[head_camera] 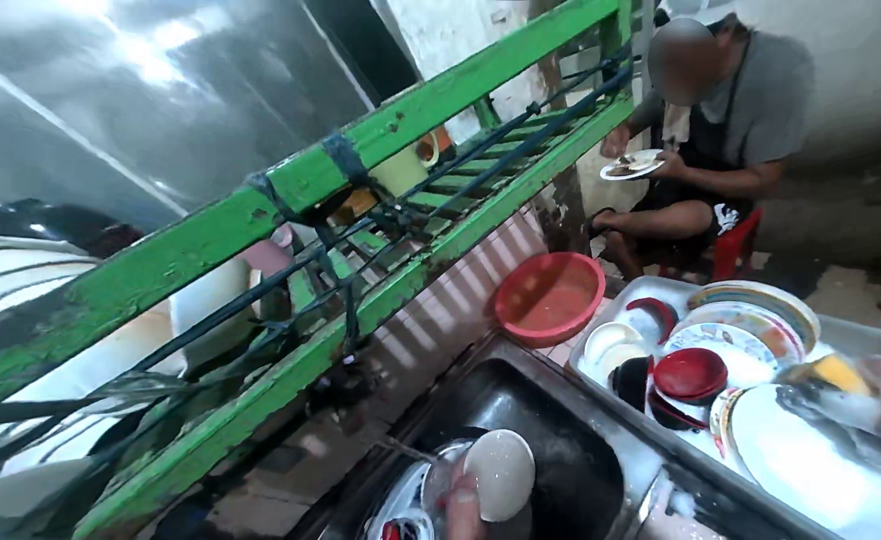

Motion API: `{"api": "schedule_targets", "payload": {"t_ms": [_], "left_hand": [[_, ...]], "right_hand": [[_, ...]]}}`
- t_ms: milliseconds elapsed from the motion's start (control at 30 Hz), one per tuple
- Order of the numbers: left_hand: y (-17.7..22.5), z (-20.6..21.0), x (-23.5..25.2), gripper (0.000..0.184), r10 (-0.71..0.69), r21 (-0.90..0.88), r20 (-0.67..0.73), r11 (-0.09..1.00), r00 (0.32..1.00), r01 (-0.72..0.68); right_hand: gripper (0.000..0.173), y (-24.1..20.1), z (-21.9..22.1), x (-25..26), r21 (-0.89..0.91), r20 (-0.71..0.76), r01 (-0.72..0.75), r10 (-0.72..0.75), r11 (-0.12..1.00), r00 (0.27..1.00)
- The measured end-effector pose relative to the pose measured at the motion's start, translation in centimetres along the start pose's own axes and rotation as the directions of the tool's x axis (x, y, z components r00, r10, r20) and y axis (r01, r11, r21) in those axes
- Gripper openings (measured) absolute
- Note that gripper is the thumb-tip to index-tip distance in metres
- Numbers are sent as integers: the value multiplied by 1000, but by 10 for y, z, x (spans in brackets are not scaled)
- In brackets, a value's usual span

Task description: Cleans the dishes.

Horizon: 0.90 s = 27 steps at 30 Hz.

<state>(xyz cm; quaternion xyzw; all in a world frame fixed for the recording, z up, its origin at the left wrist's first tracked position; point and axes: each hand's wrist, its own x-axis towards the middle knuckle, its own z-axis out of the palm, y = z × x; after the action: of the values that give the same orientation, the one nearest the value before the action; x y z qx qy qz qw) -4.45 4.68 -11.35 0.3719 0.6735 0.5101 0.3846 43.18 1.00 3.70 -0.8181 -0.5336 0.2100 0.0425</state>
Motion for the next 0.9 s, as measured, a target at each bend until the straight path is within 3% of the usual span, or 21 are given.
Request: {"api": "schedule_targets", "payload": {"t_ms": [233,367,533,667,767,900], "left_hand": [[99,82,-23,37,-125,-236,257,954,958,188],[153,122,-34,36,-91,-170,324,974,942,152],[188,157,-43,35,59,12,415,997,908,-70],[204,183,-47,33,199,178,452,935,869,-307],[213,199,-54,36,371,275,522,779,768,-563],[199,200,-55,40,695,206,470,513,544,-833]], "right_hand": [[43,19,9,9,-19,-19,0,-1,1000,1000],[45,19,8,9,11,0,-6,6,1000,1000],[46,24,12,13,19,-18,7,-7,1000,1000],[48,23,10,11,36,3,5,-5,999,1000],[47,22,8,11,37,1,11,-11,999,1000],[48,21,7,13,7,37,-2,2,1000,999]]}}
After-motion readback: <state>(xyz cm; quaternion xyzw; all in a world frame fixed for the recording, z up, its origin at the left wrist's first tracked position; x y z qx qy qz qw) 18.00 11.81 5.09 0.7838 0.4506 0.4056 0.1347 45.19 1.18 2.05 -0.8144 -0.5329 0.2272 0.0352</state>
